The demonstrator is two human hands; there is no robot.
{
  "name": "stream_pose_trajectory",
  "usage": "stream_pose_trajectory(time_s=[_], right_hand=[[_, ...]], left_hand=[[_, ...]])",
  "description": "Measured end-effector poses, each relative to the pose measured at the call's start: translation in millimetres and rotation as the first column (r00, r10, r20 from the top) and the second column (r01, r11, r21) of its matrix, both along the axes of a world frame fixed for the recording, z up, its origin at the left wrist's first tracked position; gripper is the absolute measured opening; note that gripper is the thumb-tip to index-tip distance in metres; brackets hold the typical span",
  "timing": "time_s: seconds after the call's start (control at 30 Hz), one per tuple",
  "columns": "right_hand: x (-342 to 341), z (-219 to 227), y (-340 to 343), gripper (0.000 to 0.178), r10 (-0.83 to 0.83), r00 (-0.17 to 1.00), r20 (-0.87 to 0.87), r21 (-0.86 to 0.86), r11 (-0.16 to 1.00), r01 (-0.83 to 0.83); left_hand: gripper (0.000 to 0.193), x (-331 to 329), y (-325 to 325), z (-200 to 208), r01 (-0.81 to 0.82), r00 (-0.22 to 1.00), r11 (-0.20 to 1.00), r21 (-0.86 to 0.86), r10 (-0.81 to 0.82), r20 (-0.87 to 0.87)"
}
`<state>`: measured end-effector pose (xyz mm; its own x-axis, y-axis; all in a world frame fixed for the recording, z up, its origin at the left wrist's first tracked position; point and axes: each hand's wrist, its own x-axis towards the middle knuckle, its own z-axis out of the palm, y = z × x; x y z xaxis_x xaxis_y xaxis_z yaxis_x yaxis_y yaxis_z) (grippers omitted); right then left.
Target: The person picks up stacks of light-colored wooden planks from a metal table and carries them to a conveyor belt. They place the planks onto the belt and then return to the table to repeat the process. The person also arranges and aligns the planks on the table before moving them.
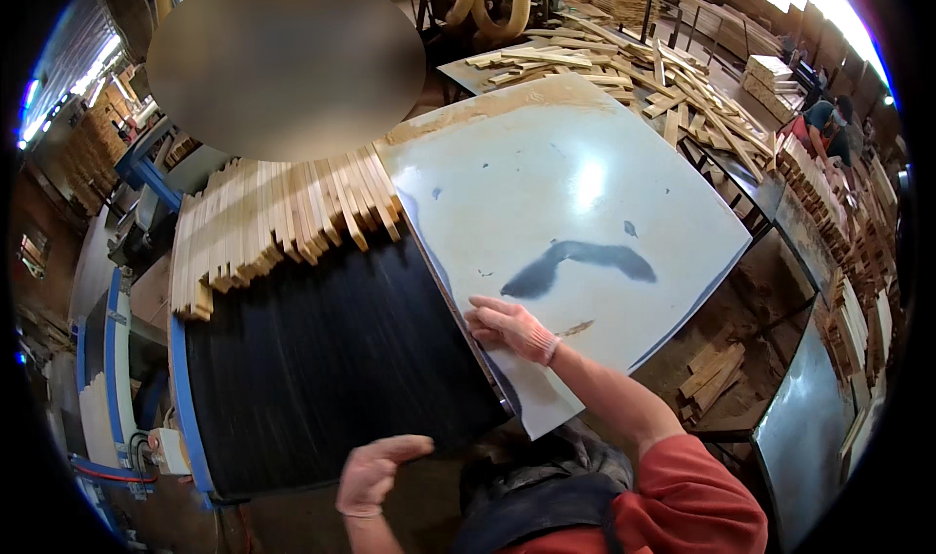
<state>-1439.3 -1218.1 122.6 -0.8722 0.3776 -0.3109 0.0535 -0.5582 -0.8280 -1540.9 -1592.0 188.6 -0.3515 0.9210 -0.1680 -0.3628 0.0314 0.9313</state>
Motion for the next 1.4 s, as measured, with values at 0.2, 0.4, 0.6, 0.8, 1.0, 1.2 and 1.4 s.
stream_pose_trajectory(time_s=[0.2,0.4,0.6,0.8,1.0,1.2,1.4], right_hand=[[162.2,-18.7,0.8,0.071,0.037,0.995,-0.091,-0.224,0.973,-0.057],[359.9,-22.7,-8.8,0.045,-0.101,0.973,0.207,-0.361,0.917,0.172],[595.5,-208.8,-43.1,0.023,-0.419,0.712,0.563,-0.278,0.715,0.641],[762.6,-397.6,-105.3,0.031,-0.336,0.375,0.864,-0.123,0.582,0.804],[748.1,-334.1,-124.6,0.047,-0.247,0.475,0.844,-0.111,0.787,0.607],[701.2,-319.0,-105.8,0.046,-0.309,0.580,0.754,-0.006,0.879,0.477],[672.0,-339.3,-47.1,0.020,-0.274,0.619,0.736,-0.428,0.521,0.739]], left_hand=[[0.056,117.1,113.9,-51.7,0.469,0.843,0.882,-0.040,-0.434,0.319],[0.054,225.5,204.3,-72.9,0.707,0.672,0.622,-0.336,-0.740,0.045],[0.082,301.2,250.1,-169.1,0.553,0.460,0.507,-0.661,-0.848,-0.265],[0.079,292.0,164.7,-286.3,-0.060,0.861,0.368,-0.928,-0.452,-0.235],[0.075,295.6,50.1,-306.6,-0.206,0.913,0.194,-0.959,-0.314,-0.260],[0.075,307.0,39.2,-294.7,-0.192,0.947,0.288,-0.938,-0.195,-0.254],[0.073,288.7,69.7,-293.6,-0.190,0.963,0.462,-0.866,-0.084,-0.257]])
